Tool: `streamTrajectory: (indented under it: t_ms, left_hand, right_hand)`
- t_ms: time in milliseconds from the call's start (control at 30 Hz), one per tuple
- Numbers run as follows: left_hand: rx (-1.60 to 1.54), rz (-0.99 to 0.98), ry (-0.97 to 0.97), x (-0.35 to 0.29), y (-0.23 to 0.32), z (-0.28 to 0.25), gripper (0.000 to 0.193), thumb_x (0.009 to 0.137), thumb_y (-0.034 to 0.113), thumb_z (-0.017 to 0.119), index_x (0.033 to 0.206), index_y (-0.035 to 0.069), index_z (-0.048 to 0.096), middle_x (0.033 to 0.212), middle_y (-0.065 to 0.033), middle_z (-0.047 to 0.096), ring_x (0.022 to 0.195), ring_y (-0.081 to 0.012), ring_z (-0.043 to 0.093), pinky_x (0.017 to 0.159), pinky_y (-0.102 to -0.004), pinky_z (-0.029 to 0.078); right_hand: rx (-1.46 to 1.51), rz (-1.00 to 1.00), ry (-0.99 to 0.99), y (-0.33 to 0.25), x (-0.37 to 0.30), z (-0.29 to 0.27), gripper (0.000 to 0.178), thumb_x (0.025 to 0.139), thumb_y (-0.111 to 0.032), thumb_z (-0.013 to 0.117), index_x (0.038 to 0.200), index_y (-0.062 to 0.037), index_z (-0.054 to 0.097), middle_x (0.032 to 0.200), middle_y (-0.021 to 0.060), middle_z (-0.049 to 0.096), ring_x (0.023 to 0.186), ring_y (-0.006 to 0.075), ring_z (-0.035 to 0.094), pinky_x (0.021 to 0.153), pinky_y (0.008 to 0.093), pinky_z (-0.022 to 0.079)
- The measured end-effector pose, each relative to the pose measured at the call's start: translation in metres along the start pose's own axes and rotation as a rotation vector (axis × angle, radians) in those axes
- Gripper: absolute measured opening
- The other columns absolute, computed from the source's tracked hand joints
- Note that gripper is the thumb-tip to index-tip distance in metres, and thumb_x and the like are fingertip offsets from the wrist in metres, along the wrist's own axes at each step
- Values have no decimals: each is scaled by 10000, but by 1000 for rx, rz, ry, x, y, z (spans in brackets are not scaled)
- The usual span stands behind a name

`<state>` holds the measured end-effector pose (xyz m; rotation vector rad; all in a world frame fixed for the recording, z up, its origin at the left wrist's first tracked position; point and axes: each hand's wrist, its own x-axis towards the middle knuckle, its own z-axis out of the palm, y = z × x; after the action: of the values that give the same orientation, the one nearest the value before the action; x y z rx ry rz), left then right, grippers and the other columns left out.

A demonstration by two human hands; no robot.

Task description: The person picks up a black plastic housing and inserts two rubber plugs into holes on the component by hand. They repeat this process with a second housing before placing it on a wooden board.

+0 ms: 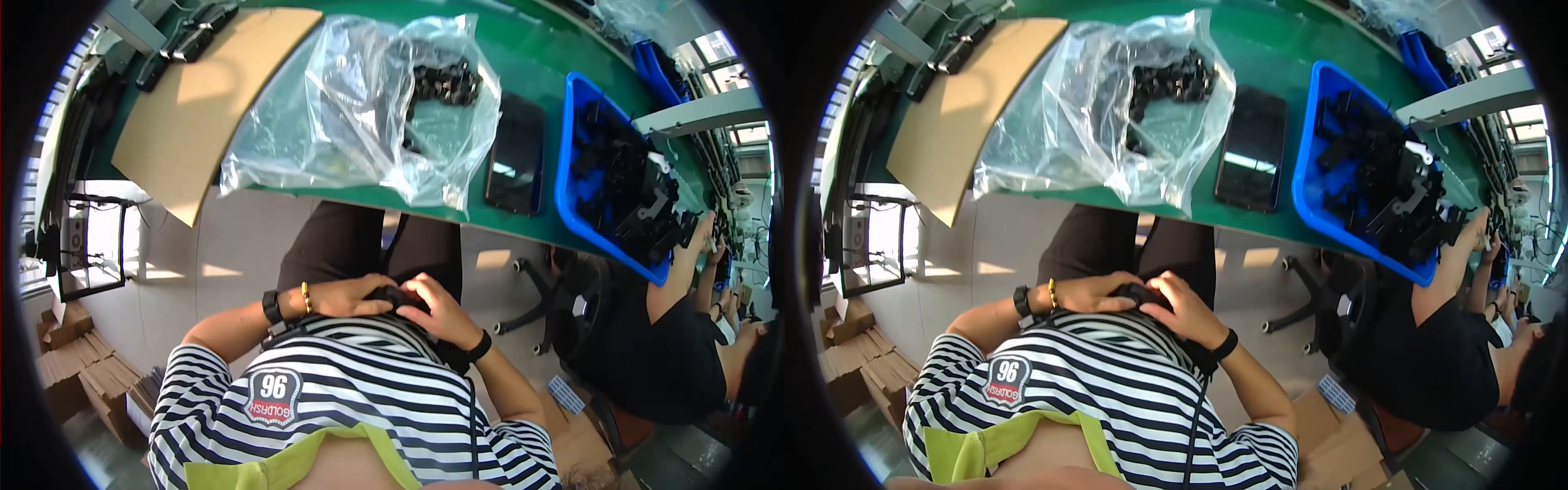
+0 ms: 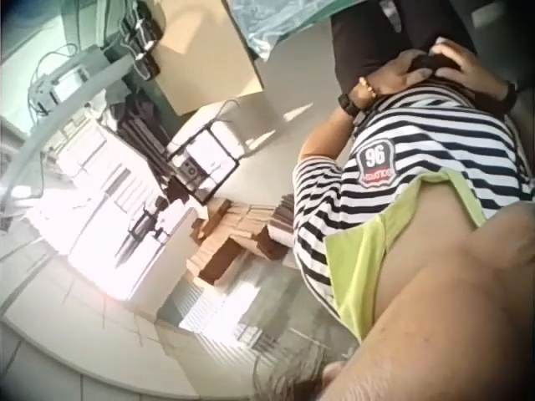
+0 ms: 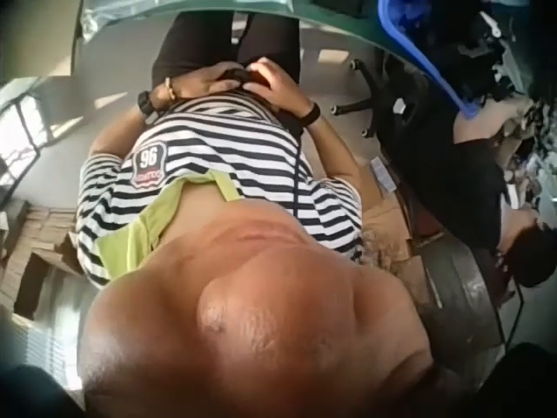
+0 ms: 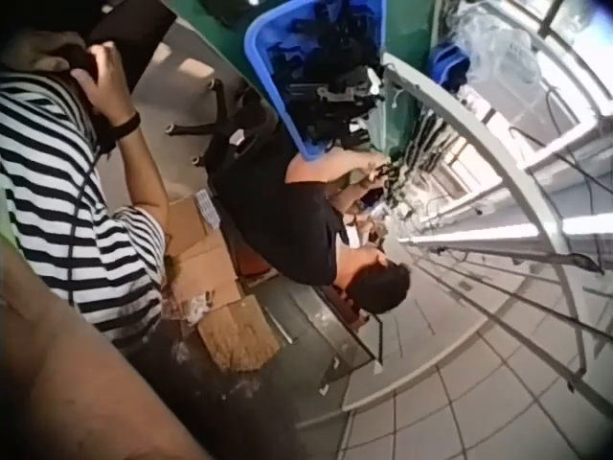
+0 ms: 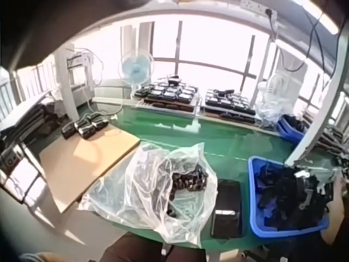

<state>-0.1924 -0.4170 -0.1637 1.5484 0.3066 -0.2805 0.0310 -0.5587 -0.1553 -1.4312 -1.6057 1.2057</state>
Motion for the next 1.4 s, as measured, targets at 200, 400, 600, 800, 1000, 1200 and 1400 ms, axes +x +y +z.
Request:
streamTrajectory:
  t_ms: [200, 400, 600, 800, 1000, 1200, 1400]
  left_hand:
    - [197, 4, 130, -57, 94, -40, 597, 1038, 346, 580, 1471, -34, 425, 1358, -220, 560, 1315, -301, 527, 1108, -387, 415]
    - [-207, 44, 377, -131, 242, -122, 523, 1058, 394, 501, 1409, 6, 509, 1234, -147, 663, 964, -248, 724, 861, -415, 599]
    - [-125, 85, 626, -14, 306, -254, 575, 1033, 541, 515, 1283, 25, 566, 1092, -156, 688, 858, -283, 724, 826, -429, 622]
    - [-195, -112, 612, 127, 272, -361, 632, 980, 611, 582, 1262, 45, 564, 998, -115, 669, 798, -269, 703, 796, -411, 625]
    - [-246, -271, 819, 176, 253, -401, 715, 953, 612, 635, 1356, 34, 511, 1160, -161, 616, 932, -303, 692, 851, -432, 621]
    - [259, -52, 975, 66, 262, -395, 824, 914, 641, 662, 1417, 8, 503, 1282, -203, 596, 1098, -342, 670, 883, -466, 611]
    - [527, -175, 1123, -129, 228, -436, 716, 948, 587, 661, 1398, 43, 545, 1227, -125, 630, 1130, -221, 634, 915, -388, 578]
  right_hand:
    - [205, -12, -27, 18, 24, -25, 239, 967, -172, 693, 1136, -17, 625, 1064, 107, 625, 937, 224, 654, 812, 341, 530]
    - [-277, -273, 178, 72, 55, -10, 136, 1018, -140, 619, 1027, -16, 674, 883, 74, 678, 800, 177, 693, 692, 303, 537]
    - [145, 58, 251, 81, 64, -11, 136, 1025, -131, 610, 1009, -7, 665, 793, 66, 676, 625, 137, 659, 579, 272, 513]
    - [210, -4, 288, 85, 64, -1, 115, 1022, -108, 606, 1038, -6, 657, 805, 77, 684, 605, 123, 649, 557, 267, 508]
    - [252, 35, 310, 82, 69, -3, 111, 1023, -108, 604, 1044, -9, 649, 801, 77, 679, 602, 130, 650, 559, 271, 506]
    - [217, 51, 334, 81, 74, -5, 136, 1028, -139, 605, 990, -14, 642, 771, 80, 665, 565, 149, 644, 544, 295, 503]
    - [171, 136, 237, 80, 77, -9, 235, 1042, -200, 607, 906, -12, 641, 701, 78, 643, 523, 153, 623, 503, 296, 482]
